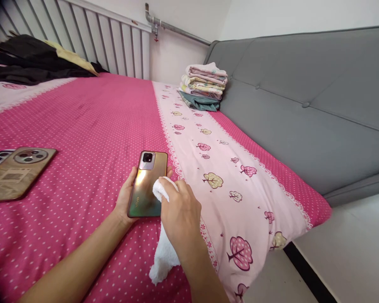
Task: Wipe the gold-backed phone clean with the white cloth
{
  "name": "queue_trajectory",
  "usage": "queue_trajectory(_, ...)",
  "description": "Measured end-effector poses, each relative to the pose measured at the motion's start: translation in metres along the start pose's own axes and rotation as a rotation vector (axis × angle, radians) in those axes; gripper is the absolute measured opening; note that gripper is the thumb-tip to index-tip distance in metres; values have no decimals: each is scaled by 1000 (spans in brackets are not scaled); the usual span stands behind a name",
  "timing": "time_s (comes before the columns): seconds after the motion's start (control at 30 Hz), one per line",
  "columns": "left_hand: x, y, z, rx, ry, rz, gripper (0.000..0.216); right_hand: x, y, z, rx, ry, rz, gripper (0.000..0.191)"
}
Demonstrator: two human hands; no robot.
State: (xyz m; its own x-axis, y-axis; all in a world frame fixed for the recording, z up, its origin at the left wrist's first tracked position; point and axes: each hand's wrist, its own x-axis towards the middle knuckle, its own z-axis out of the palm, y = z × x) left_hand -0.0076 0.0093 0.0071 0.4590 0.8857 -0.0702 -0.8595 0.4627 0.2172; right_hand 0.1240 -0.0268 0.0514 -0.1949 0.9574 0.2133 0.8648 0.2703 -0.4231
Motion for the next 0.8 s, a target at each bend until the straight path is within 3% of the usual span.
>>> queue_trajectory(0.3,-2,0,3,-4,58,2,70,1,-1,-1,5,3,-3,40)
queue_trajectory(0.8,-3,0,4,3,45,0,69,1,-1,0,-13,14,-8,42)
